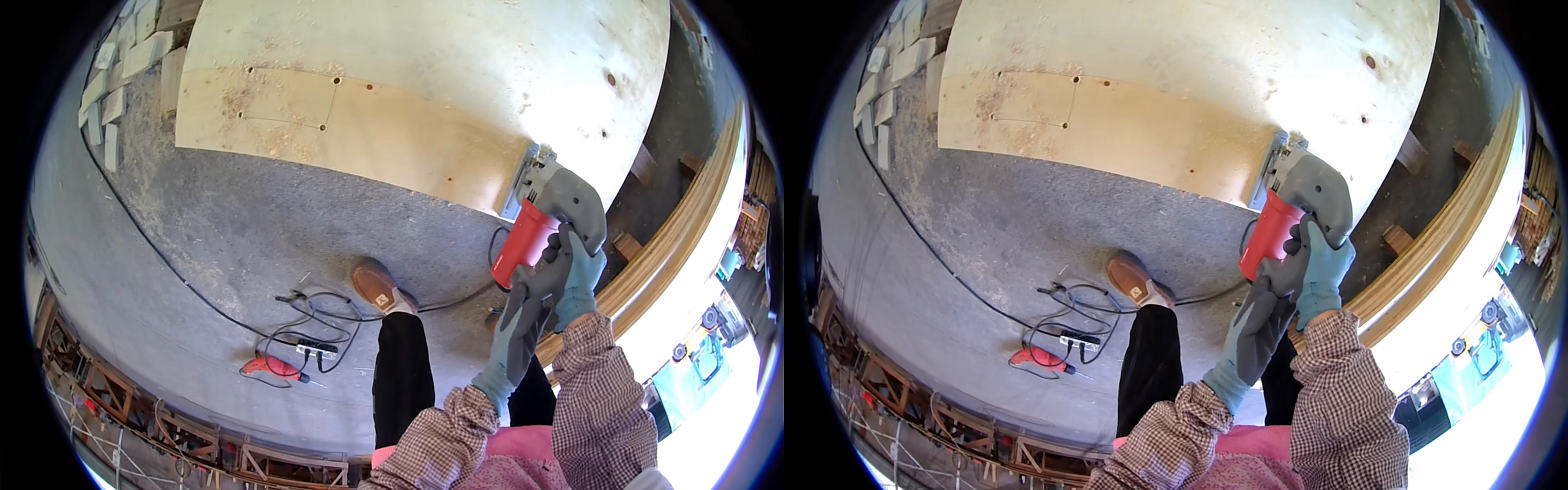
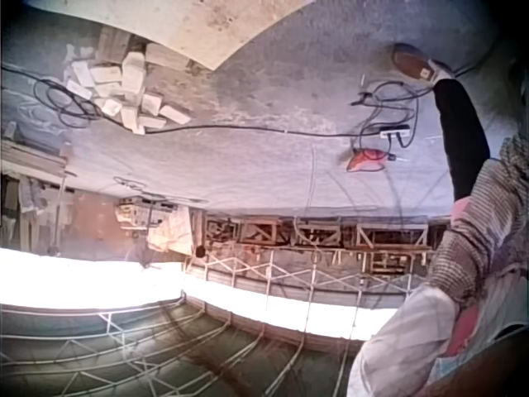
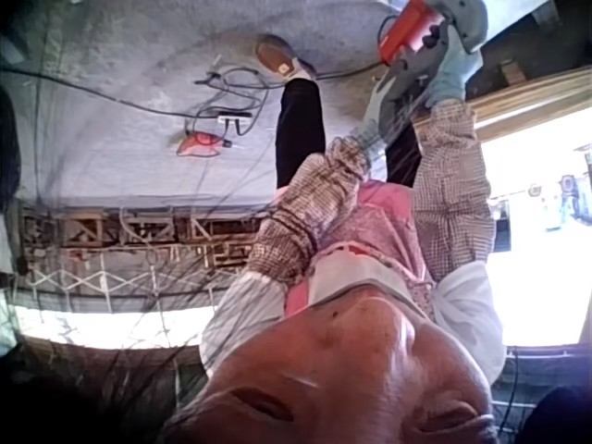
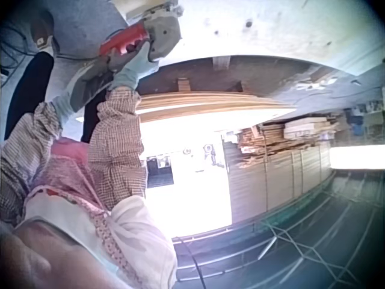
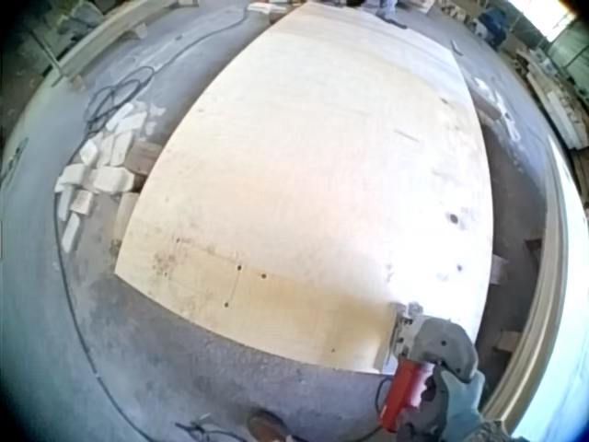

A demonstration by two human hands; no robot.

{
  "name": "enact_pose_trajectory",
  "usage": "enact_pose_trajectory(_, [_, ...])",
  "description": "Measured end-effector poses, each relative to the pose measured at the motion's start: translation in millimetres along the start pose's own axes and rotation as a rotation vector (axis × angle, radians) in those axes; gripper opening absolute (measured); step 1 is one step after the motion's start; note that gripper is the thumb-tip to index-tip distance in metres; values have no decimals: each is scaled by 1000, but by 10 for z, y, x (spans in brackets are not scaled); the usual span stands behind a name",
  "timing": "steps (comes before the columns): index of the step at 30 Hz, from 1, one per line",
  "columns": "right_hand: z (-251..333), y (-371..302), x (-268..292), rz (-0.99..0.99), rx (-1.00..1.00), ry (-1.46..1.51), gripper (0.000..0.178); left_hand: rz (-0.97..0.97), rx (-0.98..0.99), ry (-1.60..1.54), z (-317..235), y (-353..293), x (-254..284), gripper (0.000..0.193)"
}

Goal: The person uses a jigsaw to cut rectangular holes into a large plywood sheet. They guide the tool along marked lines, remove the cut pieces, and then flip the sheet to inspect the cutouts.

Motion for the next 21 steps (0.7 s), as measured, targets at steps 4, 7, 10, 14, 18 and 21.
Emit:
enact_pose_trajectory(4, [18,13,-3,-6,-15,-6,18,27,-3,-9,29,18,-3,52])
enact_pose_trajectory(7, [23,41,11,4,-21,-38,16,55,-8,-8,52,25,-18,51])
enact_pose_trajectory(10, [-18,72,22,1,-19,-39,15,45,-10,-12,53,14,-7,51])
enact_pose_trajectory(14, [-19,46,-14,6,26,-57,17,98,-19,-46,62,-3,7,49])
enact_pose_trajectory(18, [-26,20,-49,31,-6,-20,19,172,-118,137,22,-70,3,51])
enact_pose_trajectory(21, [-38,54,-68,20,57,-19,22,336,-238,438,-42,-228,-71,55])
Point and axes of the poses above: each hand's wrist, its own y-axis towards the middle knuckle, its own x-axis out of the back of the hand, z = x × y, the point moved 8 cm from there along y, towards the middle knuckle, and after that the axes turned 5 degrees about -x, right-handed, at the moved point
